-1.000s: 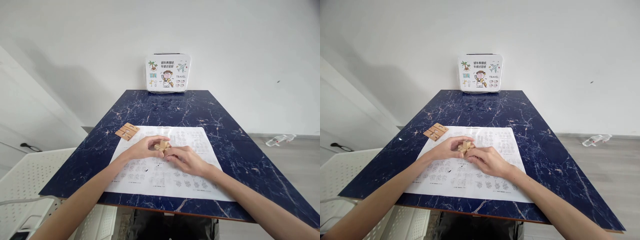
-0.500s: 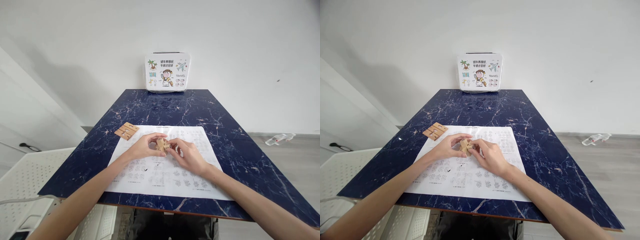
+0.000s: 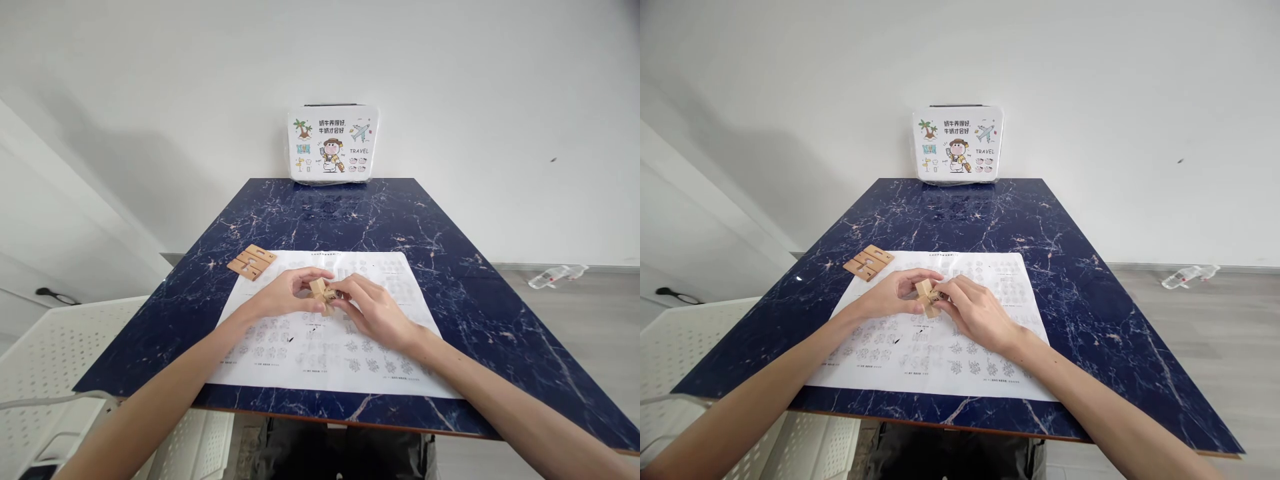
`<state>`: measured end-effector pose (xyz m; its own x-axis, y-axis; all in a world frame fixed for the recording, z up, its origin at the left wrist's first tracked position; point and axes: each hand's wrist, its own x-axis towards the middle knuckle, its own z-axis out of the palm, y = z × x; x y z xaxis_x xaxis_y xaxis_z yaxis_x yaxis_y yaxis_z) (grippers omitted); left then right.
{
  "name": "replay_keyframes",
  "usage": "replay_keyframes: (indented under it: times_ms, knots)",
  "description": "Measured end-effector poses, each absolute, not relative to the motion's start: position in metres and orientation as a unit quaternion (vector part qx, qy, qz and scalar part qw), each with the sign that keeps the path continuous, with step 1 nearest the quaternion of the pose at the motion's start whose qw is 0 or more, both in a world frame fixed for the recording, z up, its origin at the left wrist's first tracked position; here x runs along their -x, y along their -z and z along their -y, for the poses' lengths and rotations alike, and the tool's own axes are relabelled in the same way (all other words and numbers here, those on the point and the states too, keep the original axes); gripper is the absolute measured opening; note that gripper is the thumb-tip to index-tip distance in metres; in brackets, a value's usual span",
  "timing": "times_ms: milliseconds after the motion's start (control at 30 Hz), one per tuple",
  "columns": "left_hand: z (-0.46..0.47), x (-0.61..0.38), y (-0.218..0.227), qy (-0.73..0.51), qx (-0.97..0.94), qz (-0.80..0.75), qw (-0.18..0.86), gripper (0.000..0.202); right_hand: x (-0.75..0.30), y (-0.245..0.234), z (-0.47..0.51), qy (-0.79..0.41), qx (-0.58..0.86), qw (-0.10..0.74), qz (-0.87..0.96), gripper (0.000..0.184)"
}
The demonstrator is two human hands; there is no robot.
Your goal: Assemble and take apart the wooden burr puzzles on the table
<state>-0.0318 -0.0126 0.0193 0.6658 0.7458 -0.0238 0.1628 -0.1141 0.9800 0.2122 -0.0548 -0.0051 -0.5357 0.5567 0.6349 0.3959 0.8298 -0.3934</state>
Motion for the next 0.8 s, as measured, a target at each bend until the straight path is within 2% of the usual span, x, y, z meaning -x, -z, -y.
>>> replay_keyframes:
  times_ms: [100,267,367,600,800]
  knots:
    - [0.013,0.031,-0.019,-0.251,-0.712,-0.328,0.569,0.065,-0.212,0.004,0.056,-0.139,0.294,0.396,0.859,0.017]
    - [0.022,0.023,-0.018,-0.287,-0.755,-0.368,0.46,0.069,-0.209,0.005,0.057,-0.25,0.37,0.391,0.805,0.018]
    - [0.027,0.02,-0.018,-0.304,-0.77,-0.364,0.426,0.068,-0.208,0.004,0.057,-0.276,0.39,0.398,0.783,0.022]
    - [0.024,0.022,-0.018,-0.302,-0.761,-0.375,0.436,0.072,-0.21,0.007,0.055,-0.242,0.368,0.399,0.804,0.02]
    - [0.021,0.025,-0.02,-0.276,-0.736,-0.355,0.506,0.072,-0.213,0.007,0.052,-0.176,0.32,0.386,0.847,0.02]
